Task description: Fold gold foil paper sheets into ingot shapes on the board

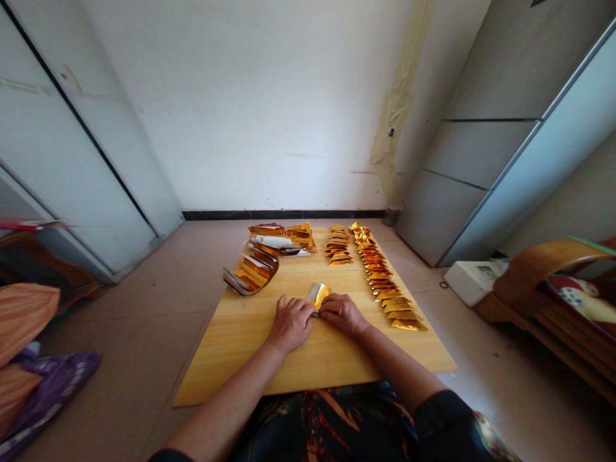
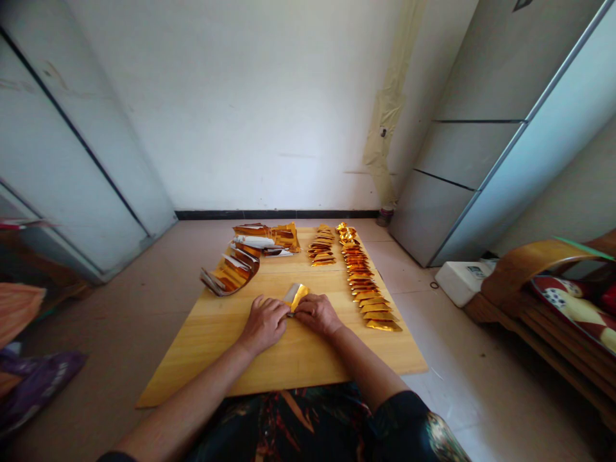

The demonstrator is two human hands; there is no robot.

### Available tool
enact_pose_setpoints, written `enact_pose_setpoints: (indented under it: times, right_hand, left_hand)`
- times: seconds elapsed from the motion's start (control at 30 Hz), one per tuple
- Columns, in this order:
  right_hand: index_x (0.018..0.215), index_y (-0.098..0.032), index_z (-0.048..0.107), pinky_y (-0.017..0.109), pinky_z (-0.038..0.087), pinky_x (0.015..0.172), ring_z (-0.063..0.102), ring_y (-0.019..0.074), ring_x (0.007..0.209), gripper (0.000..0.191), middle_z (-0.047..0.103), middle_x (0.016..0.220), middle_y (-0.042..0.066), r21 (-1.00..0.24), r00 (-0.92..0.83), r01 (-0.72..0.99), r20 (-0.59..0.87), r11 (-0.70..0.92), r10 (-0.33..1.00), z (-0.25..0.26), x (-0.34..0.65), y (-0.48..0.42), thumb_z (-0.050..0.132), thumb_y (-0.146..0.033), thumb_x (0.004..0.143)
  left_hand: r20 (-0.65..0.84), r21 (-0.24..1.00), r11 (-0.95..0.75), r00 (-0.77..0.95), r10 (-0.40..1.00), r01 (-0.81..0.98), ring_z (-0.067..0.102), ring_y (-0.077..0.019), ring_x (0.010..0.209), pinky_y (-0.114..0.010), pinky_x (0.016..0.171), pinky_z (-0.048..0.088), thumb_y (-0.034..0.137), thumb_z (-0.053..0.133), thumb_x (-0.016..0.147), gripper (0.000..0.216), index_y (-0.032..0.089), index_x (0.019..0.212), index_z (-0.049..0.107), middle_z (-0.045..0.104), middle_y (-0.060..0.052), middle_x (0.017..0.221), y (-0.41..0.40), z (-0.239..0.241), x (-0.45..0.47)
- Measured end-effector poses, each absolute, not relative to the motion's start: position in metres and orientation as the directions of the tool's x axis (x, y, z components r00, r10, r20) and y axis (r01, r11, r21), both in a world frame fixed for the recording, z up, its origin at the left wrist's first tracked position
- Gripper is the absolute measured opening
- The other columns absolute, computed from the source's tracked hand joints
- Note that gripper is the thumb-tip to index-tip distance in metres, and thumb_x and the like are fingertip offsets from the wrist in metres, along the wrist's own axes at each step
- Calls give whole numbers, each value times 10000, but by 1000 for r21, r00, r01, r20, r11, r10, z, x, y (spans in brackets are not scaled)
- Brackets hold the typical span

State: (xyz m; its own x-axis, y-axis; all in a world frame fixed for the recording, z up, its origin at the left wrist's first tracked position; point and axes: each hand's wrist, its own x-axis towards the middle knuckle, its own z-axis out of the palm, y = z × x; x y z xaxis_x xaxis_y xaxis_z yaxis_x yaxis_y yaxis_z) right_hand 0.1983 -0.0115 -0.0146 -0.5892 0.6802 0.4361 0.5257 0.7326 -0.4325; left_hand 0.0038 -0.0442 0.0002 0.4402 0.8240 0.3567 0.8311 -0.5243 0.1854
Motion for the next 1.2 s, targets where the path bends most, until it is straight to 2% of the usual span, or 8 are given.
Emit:
enact_pose_setpoints:
  times: [0.13, 0.37, 0.5, 0.7, 0.9, 1.0, 1.2]
  right_hand:
    - [848, -196, 709, 239, 459, 705, 620, 136, 788, 241, 675, 880, 55, -493, -566, 462, 476, 738, 673, -16, 199, -9, 512, -326, 900]
    - [872, -196, 696, 256, 472, 729, 625, 148, 818, 206, 679, 901, 60, -495, -561, 474, 467, 728, 683, -17, 199, -9, 529, -315, 886]
    - [957, -188, 665, 274, 470, 777, 613, 170, 894, 168, 675, 941, 67, -470, -593, 475, 454, 744, 665, -14, 201, -11, 600, -265, 822]
    - [909, -200, 669, 255, 457, 780, 602, 151, 877, 126, 657, 952, 58, -424, -634, 477, 441, 770, 635, -11, 201, -12, 561, -222, 847]
    - [812, -188, 656, 249, 443, 753, 592, 146, 831, 171, 649, 884, 62, -335, -619, 553, 448, 763, 645, -19, 199, -9, 519, -256, 890]
    - [806, -187, 647, 243, 444, 748, 585, 147, 835, 205, 648, 859, 61, -360, -600, 548, 459, 755, 655, -20, 197, -9, 489, -266, 909]
    - [739, -182, 604, 233, 445, 704, 567, 134, 744, 245, 610, 754, 34, -466, -539, 542, 446, 699, 715, -22, 190, -9, 465, -275, 919]
  left_hand:
    - [356, 173, -497, 416, 836, 850, 556, -202, 894, -469, 985, 265, 166, 483, 830, 169, 235, 886, 626, 649, -34, 854, -44, -1, 7]
    - [379, 112, -500, 428, 821, 859, 553, -184, 858, -457, 990, 256, 181, 480, 859, 149, 219, 824, 620, 640, -30, 818, -43, -3, 9]
    - [391, 98, -497, 426, 816, 862, 552, -176, 844, -457, 990, 257, 209, 482, 875, 154, 215, 802, 617, 637, -23, 803, -42, -5, 8]
    - [416, 128, -499, 410, 811, 857, 553, -170, 830, -444, 974, 282, 195, 478, 873, 174, 207, 785, 627, 631, -29, 780, -41, -7, 8]
    - [405, 142, -514, 424, 810, 846, 558, -203, 885, -473, 981, 276, 199, 516, 838, 151, 247, 925, 631, 649, -42, 864, -44, -5, 7]
    - [396, 129, -510, 427, 813, 850, 554, -216, 891, -480, 971, 284, 230, 539, 833, 159, 267, 954, 635, 641, -45, 869, -44, -5, 7]
    - [398, 119, -507, 427, 812, 854, 551, -216, 867, -485, 974, 280, 254, 546, 839, 109, 258, 873, 649, 630, -42, 824, -41, -8, 8]
